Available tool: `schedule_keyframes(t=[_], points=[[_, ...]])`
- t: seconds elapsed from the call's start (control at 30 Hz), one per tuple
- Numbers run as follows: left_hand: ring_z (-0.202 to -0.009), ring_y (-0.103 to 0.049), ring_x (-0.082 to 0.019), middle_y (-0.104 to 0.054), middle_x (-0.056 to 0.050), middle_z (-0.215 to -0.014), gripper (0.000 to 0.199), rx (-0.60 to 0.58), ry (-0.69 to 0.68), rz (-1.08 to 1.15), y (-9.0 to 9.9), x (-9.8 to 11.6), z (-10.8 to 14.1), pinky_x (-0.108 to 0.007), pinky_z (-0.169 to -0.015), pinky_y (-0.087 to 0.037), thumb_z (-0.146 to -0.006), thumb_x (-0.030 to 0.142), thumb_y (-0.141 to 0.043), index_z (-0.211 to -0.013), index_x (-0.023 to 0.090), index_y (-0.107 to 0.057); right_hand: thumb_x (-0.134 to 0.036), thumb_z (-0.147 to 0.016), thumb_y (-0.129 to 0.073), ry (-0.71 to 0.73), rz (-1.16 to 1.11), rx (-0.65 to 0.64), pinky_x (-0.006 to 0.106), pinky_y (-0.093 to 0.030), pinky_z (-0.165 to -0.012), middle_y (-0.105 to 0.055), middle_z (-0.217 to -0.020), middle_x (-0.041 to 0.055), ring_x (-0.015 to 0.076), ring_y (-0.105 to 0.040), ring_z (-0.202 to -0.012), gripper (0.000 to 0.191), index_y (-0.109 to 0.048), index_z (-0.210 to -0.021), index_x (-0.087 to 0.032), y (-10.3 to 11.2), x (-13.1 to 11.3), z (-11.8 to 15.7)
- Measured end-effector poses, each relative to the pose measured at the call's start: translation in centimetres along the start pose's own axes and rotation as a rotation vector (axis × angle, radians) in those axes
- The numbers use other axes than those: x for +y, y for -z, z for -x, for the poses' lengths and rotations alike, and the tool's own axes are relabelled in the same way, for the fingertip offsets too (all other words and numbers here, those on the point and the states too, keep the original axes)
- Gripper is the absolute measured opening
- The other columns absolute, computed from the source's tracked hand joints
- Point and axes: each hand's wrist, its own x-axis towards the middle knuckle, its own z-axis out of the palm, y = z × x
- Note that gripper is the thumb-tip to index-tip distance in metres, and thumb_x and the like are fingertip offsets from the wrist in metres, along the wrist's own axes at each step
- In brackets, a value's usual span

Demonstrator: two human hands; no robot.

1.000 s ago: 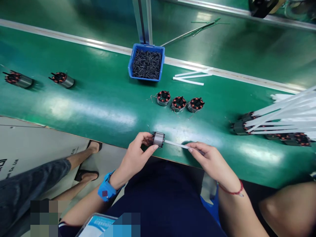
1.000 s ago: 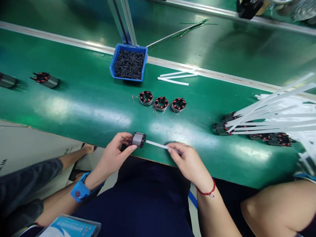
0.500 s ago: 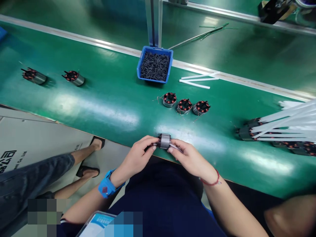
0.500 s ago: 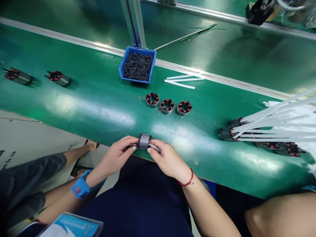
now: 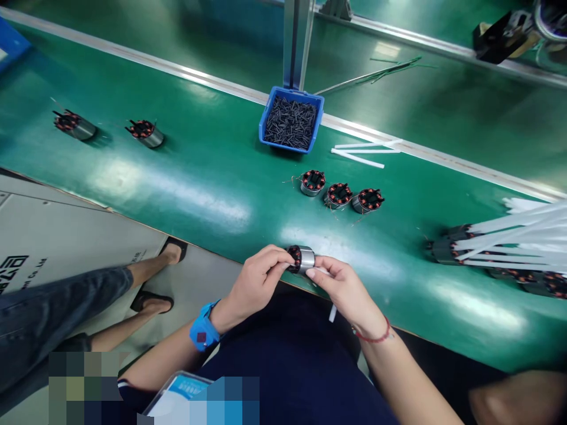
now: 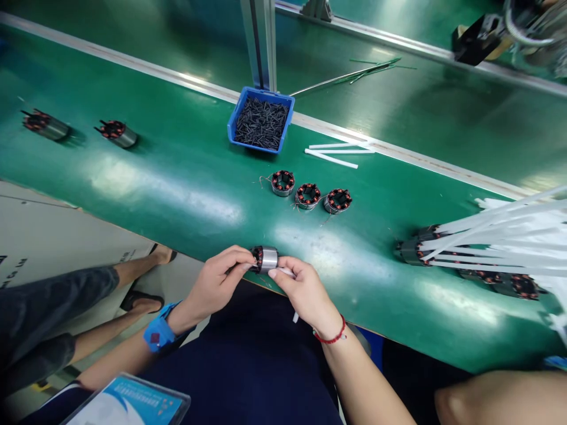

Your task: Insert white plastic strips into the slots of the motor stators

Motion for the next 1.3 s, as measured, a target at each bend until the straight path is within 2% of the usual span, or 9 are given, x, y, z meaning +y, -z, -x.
schedule_keyframes(t=[0.2, 0.27, 0.43, 0.6, 0.8, 1.03, 1.1, 1.2, 1.3], points=[[-0.080, -0.059, -0.014, -0.065, -0.003, -0.083, 0.020, 0.091, -0.224, 0.133, 0.2, -0.4, 0.2, -0.028, -0.073, -0.047, -0.083, 0.004, -0.054, -0.090, 0.018, -0.066, -0.041, -0.077, -0.063, -0.008, 0.039, 0.029, 0.022, -0.026, -0.052, -0.044, -0.064, -0.0038, 0.0090, -0.032, -0.057, 0.025, -0.061, -0.084, -0.017, -0.6, -0.2, 0.2], [-0.080, -0.059, -0.014, -0.065, -0.003, -0.082, 0.017, 0.081, -0.177, 0.163, 0.2, -0.3, 0.2, -0.028, -0.073, -0.047, -0.084, 0.006, -0.054, -0.087, 0.018, -0.065, -0.041, -0.077, -0.062, -0.002, 0.080, 0.059, 0.022, -0.024, -0.050, -0.041, -0.061, -0.0050, 0.0085, -0.030, -0.055, 0.025, -0.059, -0.082, -0.016, -0.9, -0.1, 0.2], [-0.082, -0.055, -0.014, -0.056, -0.003, -0.091, 0.018, 0.022, 0.168, 0.176, -0.1, 0.4, 0.3, -0.028, -0.074, -0.046, -0.085, 0.020, -0.055, -0.103, 0.019, -0.051, -0.041, -0.080, -0.060, 0.073, 0.235, 0.196, 0.022, -0.027, -0.050, -0.043, -0.058, -0.0058, 0.0087, -0.033, -0.053, 0.024, -0.054, -0.078, -0.018, -1.6, 0.5, 0.4], [-0.090, -0.046, -0.019, -0.051, -0.003, -0.092, 0.015, -0.043, 0.183, -0.146, -0.4, 1.0, 0.1, -0.033, -0.080, -0.041, -0.080, 0.023, -0.062, -0.088, 0.019, -0.051, -0.038, -0.086, -0.054, 0.150, 0.377, 0.208, 0.023, -0.035, -0.055, -0.055, -0.062, -0.0027, 0.0105, -0.044, -0.055, 0.022, -0.062, -0.084, -0.018, -1.8, 0.3, 1.0], [-0.090, -0.046, -0.019, -0.051, -0.003, -0.090, 0.010, -0.047, 0.174, -0.136, -0.6, 0.9, 0.2, -0.033, -0.079, -0.040, -0.081, 0.017, -0.061, -0.083, 0.018, -0.051, -0.031, -0.092, -0.044, 0.181, 0.431, 0.057, 0.032, -0.045, -0.088, -0.069, -0.104, 0.0032, 0.0195, -0.062, -0.096, 0.030, -0.066, -0.111, -0.024, -0.8, 0.0, 1.5], [-0.091, -0.049, -0.018, -0.053, -0.003, -0.093, 0.008, -0.045, 0.164, -0.027, -0.5, 0.6, 0.2, -0.031, -0.081, -0.041, -0.082, 0.016, -0.059, -0.086, 0.018, -0.053, -0.032, -0.093, -0.044, 0.271, 0.817, -0.230, 0.034, -0.046, -0.090, -0.067, -0.112, 0.0042, 0.0200, -0.062, -0.101, 0.037, -0.057, -0.126, -0.026, 3.4, -4.7, 1.9], [-0.092, -0.050, -0.018, -0.053, -0.003, -0.094, 0.007, -0.022, 0.160, 0.007, -0.6, 0.4, 0.0, -0.031, -0.082, -0.041, -0.083, 0.016, -0.058, -0.087, 0.018, -0.053, -0.034, -0.090, -0.048, 0.388, 0.904, -0.038, 0.034, -0.046, -0.090, -0.066, -0.114, 0.0053, 0.0203, -0.061, -0.101, 0.035, -0.060, -0.122, -0.025, 5.6, -7.4, 0.6], [-0.097, -0.050, -0.019, -0.053, -0.005, -0.101, 0.010, 0.005, 0.126, -0.008, -1.1, 0.3, -0.3, -0.033, -0.086, -0.041, -0.084, 0.015, -0.055, -0.093, 0.019, -0.052, -0.031, -0.089, -0.047, 0.555, 0.972, 0.528, 0.035, -0.046, -0.084, -0.068, -0.103, 0.0086, 0.0211, -0.062, -0.092, 0.031, -0.063, -0.113, -0.020, 9.0, -10.9, -4.0], [-0.100, -0.048, -0.020, -0.051, -0.007, -0.105, 0.010, 0.006, 0.101, -0.087, -1.2, 0.3, -0.3, -0.035, -0.089, -0.041, -0.086, 0.018, -0.053, -0.096, 0.018, -0.052, -0.023, -0.081, -0.054, 0.534, 1.155, 0.684, 0.037, -0.045, -0.082, -0.066, -0.099, 0.0133, 0.0239, -0.059, -0.090, 0.029, -0.065, -0.105, -0.013, 11.8, -13.0, -10.2]])
